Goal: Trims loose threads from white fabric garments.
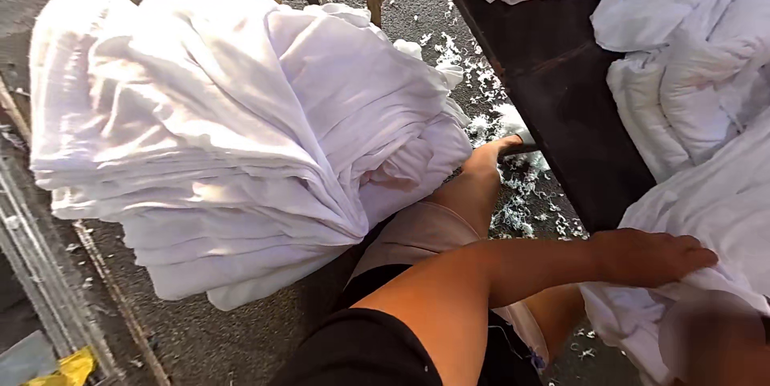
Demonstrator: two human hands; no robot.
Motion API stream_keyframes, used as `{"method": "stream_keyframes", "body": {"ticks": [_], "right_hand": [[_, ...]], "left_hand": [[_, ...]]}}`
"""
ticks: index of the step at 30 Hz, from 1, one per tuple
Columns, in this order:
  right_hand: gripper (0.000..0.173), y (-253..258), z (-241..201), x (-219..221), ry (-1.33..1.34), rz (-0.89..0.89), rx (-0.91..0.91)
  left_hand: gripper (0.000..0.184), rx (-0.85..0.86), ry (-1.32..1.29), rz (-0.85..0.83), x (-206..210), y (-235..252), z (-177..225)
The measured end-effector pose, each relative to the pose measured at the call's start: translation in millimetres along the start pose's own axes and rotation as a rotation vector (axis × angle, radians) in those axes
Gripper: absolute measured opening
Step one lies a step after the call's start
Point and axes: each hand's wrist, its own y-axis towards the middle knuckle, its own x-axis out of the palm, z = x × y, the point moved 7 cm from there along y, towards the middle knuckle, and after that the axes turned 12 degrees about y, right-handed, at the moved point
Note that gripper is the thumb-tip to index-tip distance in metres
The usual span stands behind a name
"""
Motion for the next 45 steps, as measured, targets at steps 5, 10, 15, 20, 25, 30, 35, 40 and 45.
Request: {"method": "stream_keyframes", "body": {"ticks": [5, 10, 15, 20, 25, 30, 35, 40, 45], "right_hand": [[0.022, 2.2, 14.0, -5.2, 0.207, -0.011, 0.13], [0.015, 9.3, 24.0, -3.7, 0.214, -0.013, 0.161], [0.035, 9.9, 18.0, 6.3, 0.043, -0.054, 0.152], [0.016, 7.5, 10.1, -1.6, 0.008, 0.036, 0.121], [0.016, 11.8, 19.6, -7.4, 0.366, 0.009, 0.219], [0.042, 18.6, 11.6, -10.3, 0.389, -0.05, 0.258], [0.048, 14.4, -18.8, -10.2, -0.178, -0.036, -0.027], [0.045, 14.4, -44.9, -1.3, -0.247, -0.001, -0.244], [0.026, 6.7, -42.0, -30.0, 0.109, 0.172, -0.189]], "left_hand": [[0.028, 0.012, 0.05, 0.04, 5.7, 0.9, 0.1], [0.032, 0.014, 0.048, -0.025, 9.8, 2.7, 0.8], [0.029, -0.073, -0.081, -0.003, 5.9, 5.5, -7.1], [0.033, -0.208, -0.398, -0.014, -5.1, 9.8, -20.5], [0.028, -0.224, -0.551, 0.035, -13.4, 7.7, -28.8], [0.032, -0.197, -0.366, -0.102, -0.4, 5.9, -20.2], [0.031, -0.582, -1.111, -0.084, -32.2, 12.5, -34.4], [0.029, -0.479, -0.962, -0.085, -44.5, 17.9, -13.8], [0.038, -0.291, -0.616, -0.23, -49.3, 19.2, 1.2]]}}
